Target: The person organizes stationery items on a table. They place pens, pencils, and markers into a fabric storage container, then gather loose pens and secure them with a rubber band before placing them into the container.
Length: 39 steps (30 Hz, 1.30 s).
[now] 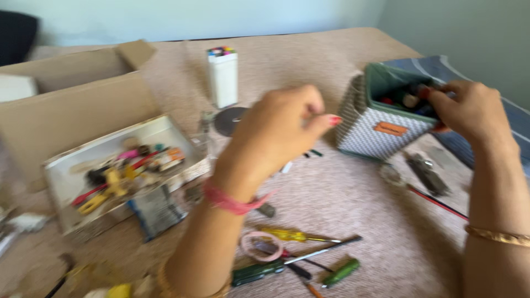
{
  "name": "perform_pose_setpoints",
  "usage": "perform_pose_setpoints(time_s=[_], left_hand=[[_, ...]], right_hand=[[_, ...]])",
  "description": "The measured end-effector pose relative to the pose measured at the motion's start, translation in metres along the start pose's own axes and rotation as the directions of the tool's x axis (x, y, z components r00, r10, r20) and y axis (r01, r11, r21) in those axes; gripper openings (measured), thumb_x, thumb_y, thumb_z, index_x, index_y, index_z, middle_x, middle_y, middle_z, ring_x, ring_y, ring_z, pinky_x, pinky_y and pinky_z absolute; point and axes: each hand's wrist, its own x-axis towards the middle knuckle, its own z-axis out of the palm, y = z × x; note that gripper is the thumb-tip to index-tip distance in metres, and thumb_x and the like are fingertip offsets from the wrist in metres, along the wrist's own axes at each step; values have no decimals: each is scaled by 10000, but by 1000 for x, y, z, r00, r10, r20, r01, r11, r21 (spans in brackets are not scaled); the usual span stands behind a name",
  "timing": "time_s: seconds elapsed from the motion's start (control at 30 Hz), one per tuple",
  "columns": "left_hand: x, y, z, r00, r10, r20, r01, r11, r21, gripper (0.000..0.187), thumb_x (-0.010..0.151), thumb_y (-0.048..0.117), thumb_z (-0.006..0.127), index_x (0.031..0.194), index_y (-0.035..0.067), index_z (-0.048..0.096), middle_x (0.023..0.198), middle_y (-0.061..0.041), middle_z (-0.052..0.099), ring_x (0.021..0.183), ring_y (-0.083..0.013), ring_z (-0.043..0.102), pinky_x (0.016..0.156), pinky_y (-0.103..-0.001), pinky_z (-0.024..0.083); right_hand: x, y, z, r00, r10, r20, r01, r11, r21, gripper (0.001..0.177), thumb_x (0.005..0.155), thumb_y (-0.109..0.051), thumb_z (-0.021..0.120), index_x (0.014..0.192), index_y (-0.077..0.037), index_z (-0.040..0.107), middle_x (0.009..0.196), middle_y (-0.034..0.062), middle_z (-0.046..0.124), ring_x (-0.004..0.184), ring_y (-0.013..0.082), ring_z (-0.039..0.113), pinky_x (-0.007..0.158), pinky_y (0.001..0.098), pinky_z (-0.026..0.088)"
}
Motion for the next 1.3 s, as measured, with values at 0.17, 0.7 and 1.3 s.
perform_pose_setpoints(time_s=[0.17,0.7,1.3], left_hand=[[1,-9,20,1000,-24,-19,25,999,31,287,893,390,695,845,108,667,644,-44,710,557,-170,693,547,-368,524],[58,-63,115,908,213,-361,-162,973,165,322,722,286,742,930,51,672,793,-168,763,746,-332,769,700,-425,624],[-191,-27,-3,957,15,-289,-25,999,-30,302,969,158,687,1228,64,562,1207,-164,646,1115,-339,660,939,-415,542]], right_hand=[[13,7,73,985,-98,145,118,983,-137,346,1048,-312,701,1118,20,765,753,256,753,639,302,738,643,379,557],[4,-167,222,759,-455,466,512,859,5,313,1022,-280,684,1151,-1,745,855,215,761,737,278,750,698,380,584],[-44,-100,56,816,-559,147,541,829,145,297,993,-243,664,1188,-26,722,970,169,770,848,250,764,759,380,614]])
